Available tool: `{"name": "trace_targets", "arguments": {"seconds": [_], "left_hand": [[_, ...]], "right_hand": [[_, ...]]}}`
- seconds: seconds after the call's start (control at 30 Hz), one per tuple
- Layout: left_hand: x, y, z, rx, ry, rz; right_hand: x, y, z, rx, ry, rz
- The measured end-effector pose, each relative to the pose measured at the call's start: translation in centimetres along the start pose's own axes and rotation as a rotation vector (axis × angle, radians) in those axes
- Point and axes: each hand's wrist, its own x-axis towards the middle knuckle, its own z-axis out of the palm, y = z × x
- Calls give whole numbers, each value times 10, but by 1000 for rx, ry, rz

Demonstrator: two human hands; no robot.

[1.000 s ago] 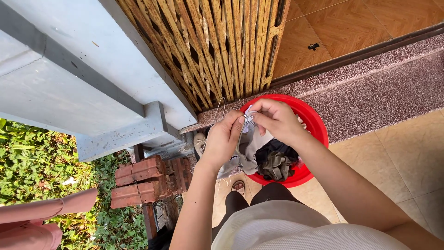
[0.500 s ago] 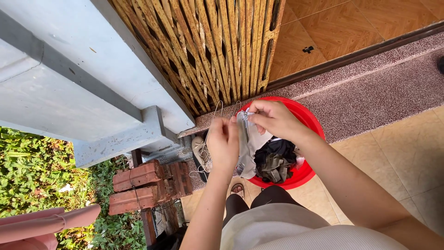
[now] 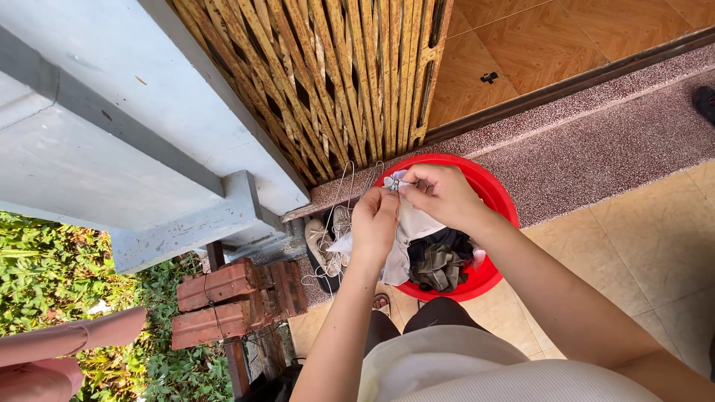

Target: The recorder is hanging wet clothes onto a clothesline using hangers from a red plastic bucket.

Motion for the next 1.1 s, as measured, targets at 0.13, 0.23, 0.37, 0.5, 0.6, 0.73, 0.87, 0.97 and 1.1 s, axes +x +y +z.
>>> {"name": "trace_targets", "arguments": {"seconds": [0.13,0.23,0.37,0.5,0.6,0.73,0.87,0.97,1.1], "left_hand": [[-13,36,4,238,72,55],[-13,48,1,369,102,66],[-6,36,-7,376,56,60],[6,3,-9,-98,-94,-175],[5,12,-5,-85,-69,-172],[4,5,4,14,7,-59],[-1,21,17,195,112,124],[0,16,25,114,97,105],[17,-9,22,-201,7,-25]], "right_hand": [[1,0,-4,-16,-50,14],[1,-3,-3,-189,-15,68],[-2,2,1,-61,46,36],[2,12,3,-2,45,44],[7,10,3,6,49,63],[5,-2,12,-115,179,-71],[5,-4,16,-100,314,-64],[3,3,15,21,348,-84],[4,-1,9,243,342,15]]}}
